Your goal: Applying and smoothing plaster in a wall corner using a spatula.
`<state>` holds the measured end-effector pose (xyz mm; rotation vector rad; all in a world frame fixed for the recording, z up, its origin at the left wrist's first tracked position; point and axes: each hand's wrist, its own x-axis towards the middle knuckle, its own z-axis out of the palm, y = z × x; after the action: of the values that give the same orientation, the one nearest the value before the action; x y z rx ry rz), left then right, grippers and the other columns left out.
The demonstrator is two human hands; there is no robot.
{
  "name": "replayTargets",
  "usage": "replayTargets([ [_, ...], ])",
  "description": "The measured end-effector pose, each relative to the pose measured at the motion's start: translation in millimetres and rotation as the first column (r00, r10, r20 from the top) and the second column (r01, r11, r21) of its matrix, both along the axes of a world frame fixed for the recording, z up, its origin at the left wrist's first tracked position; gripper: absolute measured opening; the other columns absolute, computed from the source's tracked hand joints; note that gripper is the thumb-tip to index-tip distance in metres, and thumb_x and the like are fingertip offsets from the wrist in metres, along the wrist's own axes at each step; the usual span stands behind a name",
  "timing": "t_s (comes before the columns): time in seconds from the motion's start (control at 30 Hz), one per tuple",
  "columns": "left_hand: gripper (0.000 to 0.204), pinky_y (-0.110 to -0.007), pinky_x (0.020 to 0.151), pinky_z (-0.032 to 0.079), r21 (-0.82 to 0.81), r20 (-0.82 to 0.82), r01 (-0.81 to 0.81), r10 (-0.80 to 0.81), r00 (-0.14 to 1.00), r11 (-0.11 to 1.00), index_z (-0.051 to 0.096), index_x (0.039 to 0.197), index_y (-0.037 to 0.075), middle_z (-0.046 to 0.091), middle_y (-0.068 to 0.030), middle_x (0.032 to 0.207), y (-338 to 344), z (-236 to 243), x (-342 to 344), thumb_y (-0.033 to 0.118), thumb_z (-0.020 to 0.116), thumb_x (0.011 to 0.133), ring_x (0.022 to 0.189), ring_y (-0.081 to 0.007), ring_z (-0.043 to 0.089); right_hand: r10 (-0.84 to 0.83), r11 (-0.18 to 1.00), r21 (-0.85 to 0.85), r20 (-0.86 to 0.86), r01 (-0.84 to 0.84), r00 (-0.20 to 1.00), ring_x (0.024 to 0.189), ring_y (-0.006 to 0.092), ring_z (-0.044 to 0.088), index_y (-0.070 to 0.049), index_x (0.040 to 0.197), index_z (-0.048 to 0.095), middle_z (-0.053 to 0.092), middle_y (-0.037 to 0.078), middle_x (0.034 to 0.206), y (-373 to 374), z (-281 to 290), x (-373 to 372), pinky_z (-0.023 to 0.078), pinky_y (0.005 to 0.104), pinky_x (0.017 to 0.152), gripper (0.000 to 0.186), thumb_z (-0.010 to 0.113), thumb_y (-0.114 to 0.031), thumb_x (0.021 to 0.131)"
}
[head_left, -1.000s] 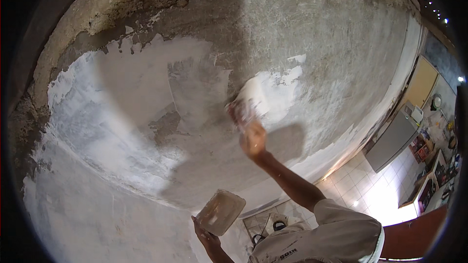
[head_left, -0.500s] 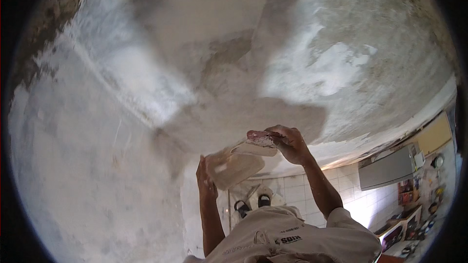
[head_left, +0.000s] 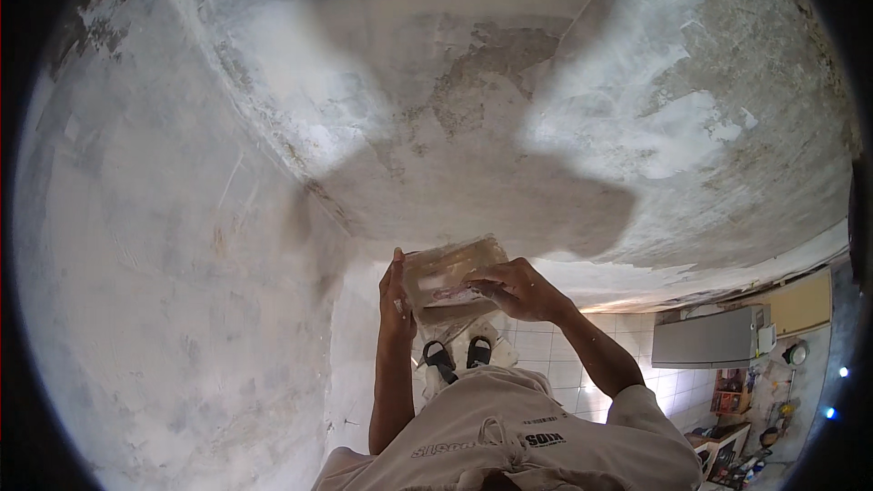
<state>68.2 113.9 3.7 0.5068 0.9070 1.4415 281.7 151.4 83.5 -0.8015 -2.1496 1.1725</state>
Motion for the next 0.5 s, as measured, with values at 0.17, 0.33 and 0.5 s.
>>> replayTargets([
  [0.17,0.053,-0.032,0.093,0.043,-0.014,-0.021,-0.060,0.059,0.998,0.998,0.049,0.122,-0.007,0.057,-0.0138,0.114,-6,-16,-1,0.040,0.046,0.096,0.106,-0.0193,0.054,0.030,1.000,-0.005,0.096,-0.029,0.995,0.080,0.0253,0.068,-0.002,0.106,0.063,0.069,0.015,0.091,2,-13,-1,0.051,0.0326,0.071,0.020,0.060,-0.005,0.087],
  [0.33,0.058,-0.033,0.091,0.044,0.109,-0.072,0.014,-0.006,0.997,0.994,0.047,0.123,-0.005,0.054,-0.0144,0.114,-11,-14,2,0.046,0.045,0.095,0.107,-0.0200,0.053,0.047,0.992,-0.121,0.029,-0.044,0.998,0.084,0.0212,0.067,-0.002,0.108,0.063,0.069,0.014,0.093,8,-12,-2,0.050,0.0315,0.076,0.022,0.059,-0.003,0.086],
  [0.5,0.064,-0.034,0.108,0.027,-0.094,-0.055,-0.035,0.030,0.998,0.995,0.032,0.138,-0.008,0.037,-0.0209,0.141,-9,-36,-4,0.039,0.045,0.096,0.132,-0.0251,0.034,0.038,0.966,-0.258,0.097,-0.012,0.995,0.093,0.0213,0.064,-0.004,0.113,0.061,0.068,0.012,0.099,16,-18,-3,0.049,0.0341,0.085,0.027,0.059,-0.005,0.087],
])
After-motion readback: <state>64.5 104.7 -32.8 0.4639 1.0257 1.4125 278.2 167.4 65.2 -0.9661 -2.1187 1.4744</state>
